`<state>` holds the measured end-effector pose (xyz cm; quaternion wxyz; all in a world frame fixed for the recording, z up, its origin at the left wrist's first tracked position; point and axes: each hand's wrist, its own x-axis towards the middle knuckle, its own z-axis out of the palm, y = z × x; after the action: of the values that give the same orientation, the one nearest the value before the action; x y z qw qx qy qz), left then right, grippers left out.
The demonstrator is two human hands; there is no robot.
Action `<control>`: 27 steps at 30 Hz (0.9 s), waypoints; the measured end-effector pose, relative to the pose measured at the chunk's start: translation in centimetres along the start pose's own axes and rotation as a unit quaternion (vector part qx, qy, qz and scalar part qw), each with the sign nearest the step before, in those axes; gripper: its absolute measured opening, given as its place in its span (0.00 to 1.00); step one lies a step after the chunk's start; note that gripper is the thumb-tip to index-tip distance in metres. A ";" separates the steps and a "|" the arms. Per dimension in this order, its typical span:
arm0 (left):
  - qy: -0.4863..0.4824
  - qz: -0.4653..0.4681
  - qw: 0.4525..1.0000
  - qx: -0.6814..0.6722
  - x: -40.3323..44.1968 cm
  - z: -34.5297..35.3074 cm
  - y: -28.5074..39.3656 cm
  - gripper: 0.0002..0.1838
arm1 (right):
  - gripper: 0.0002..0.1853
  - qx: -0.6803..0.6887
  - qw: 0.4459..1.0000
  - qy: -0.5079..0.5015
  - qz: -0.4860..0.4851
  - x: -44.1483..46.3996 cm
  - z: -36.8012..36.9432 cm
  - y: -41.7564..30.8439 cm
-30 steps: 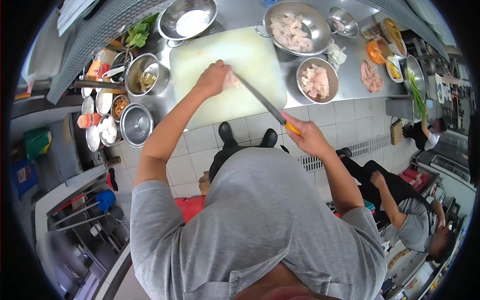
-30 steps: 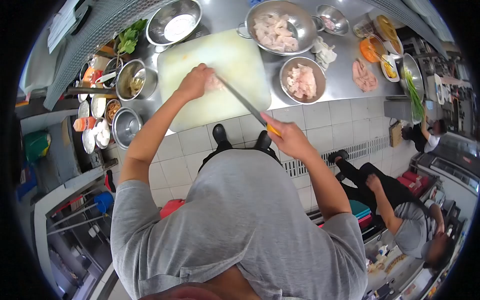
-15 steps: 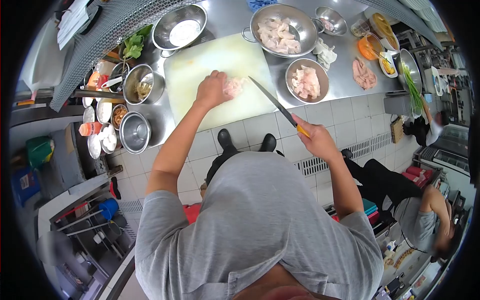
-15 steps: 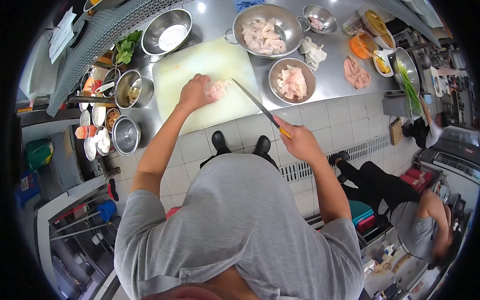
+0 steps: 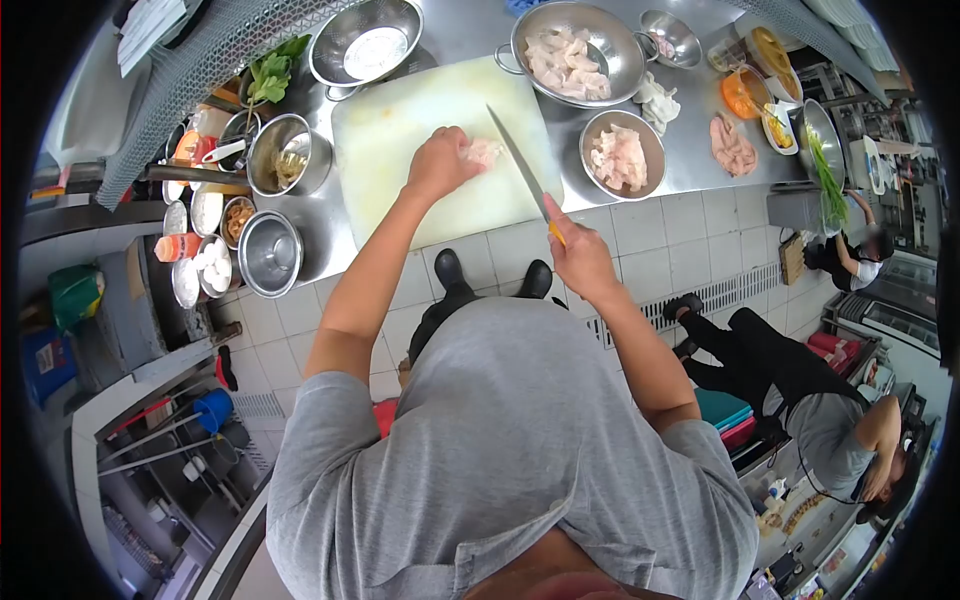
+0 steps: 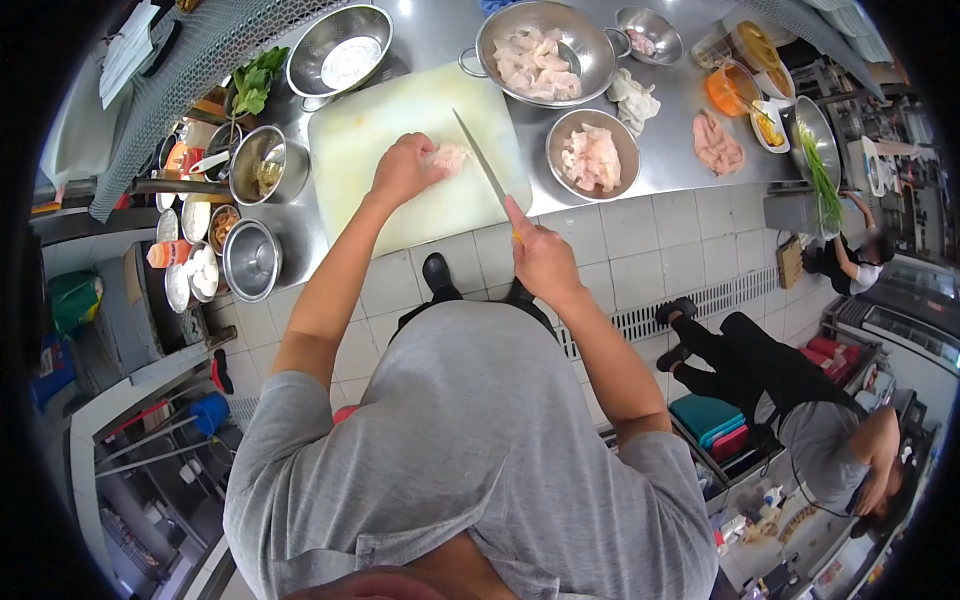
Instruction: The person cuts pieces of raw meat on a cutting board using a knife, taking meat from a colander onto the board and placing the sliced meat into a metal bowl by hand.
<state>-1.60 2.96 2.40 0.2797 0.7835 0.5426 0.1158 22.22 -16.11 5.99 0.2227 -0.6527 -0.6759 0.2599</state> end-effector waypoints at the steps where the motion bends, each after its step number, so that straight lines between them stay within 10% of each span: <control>1: -0.004 0.001 1.000 -0.004 0.2 0.4 -0.6 0.20 | 0.38 0.008 1.000 0.022 -0.015 0.2 -0.5 -0.8; 21: -0.004 0.045 0.999 0.003 -1.8 1.6 -2.5 0.13 | 0.42 -0.103 0.995 -0.004 0.007 1.4 3.2 -3.5; 25: -0.004 0.050 0.999 0.010 -1.4 1.4 -2.7 0.14 | 0.41 0.002 0.991 0.131 -0.027 0.8 1.5 -7.3; 27: -0.005 0.050 0.999 0.014 -1.5 1.4 -2.9 0.14 | 0.42 -0.101 0.994 -0.008 0.028 0.7 5.0 -3.9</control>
<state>-3.76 1.92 -0.19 0.2649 0.8143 0.5028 0.1185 15.99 -15.76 4.62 0.1431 -0.6880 -0.6822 0.2017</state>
